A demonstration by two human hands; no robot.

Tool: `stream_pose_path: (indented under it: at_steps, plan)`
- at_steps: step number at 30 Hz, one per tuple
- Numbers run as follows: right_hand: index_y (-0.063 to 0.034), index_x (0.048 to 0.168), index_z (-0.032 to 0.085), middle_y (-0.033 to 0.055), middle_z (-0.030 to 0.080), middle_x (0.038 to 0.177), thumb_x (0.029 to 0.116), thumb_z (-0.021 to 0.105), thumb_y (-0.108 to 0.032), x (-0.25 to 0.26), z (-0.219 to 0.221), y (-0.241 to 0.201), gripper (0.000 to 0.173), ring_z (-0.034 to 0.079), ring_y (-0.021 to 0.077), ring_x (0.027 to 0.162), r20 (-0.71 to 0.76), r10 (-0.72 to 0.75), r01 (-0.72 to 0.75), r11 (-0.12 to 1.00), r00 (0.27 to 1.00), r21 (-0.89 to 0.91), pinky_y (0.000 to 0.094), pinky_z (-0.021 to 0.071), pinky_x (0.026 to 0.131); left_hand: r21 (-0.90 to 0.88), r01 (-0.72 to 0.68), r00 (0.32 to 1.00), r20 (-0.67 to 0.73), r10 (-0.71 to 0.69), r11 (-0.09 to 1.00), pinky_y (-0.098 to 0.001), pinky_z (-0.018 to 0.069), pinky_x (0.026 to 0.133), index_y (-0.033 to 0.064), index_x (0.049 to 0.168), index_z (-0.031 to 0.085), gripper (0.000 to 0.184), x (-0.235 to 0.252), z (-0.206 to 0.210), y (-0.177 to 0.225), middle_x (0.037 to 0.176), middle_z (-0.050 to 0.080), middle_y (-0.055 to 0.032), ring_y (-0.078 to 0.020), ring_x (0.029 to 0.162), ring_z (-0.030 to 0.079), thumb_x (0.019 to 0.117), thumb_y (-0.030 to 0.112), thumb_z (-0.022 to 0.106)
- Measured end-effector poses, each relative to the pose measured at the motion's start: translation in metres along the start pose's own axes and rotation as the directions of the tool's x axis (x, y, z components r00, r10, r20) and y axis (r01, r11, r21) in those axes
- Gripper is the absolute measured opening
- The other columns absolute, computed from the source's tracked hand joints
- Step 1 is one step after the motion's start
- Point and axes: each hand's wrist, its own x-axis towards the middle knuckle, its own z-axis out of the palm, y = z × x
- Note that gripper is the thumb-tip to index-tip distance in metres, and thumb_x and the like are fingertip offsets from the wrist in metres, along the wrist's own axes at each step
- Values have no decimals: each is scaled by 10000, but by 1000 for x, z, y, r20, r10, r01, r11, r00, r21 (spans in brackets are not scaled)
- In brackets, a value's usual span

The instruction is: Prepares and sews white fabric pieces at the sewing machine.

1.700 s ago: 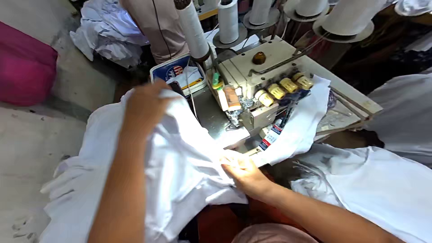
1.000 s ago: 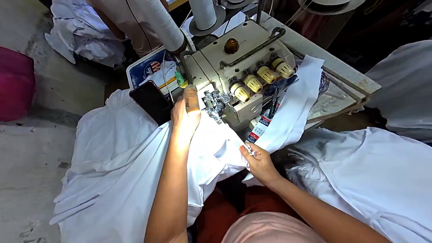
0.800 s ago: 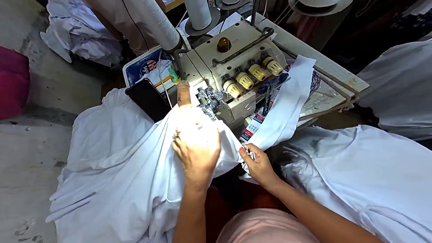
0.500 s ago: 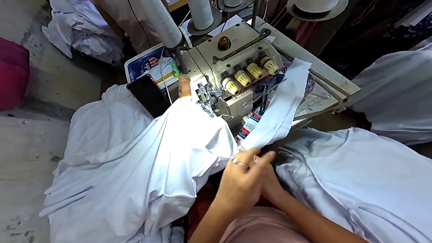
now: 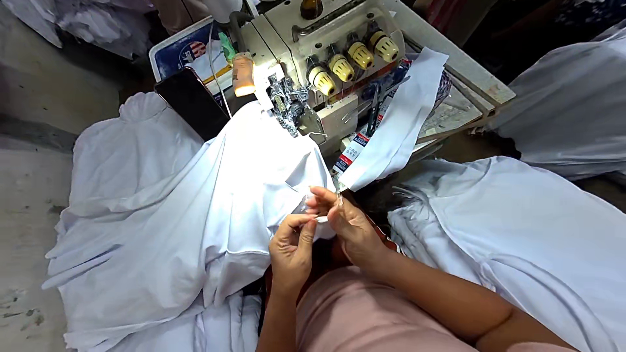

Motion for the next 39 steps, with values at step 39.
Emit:
stream_pose_path:
  at_steps: [39]
  plan:
    - [15, 987, 546, -17, 636, 881, 1011, 620, -131, -1, -12, -9, 165, 610, -62, 858, 201, -241, 290, 920, 950, -265, 117, 519, 803, -270, 80, 941, 338, 17, 960, -174, 544, 862, 263, 1024, 625, 72, 20, -35, -14, 986, 703, 158, 45, 952, 661, 1034, 320, 583]
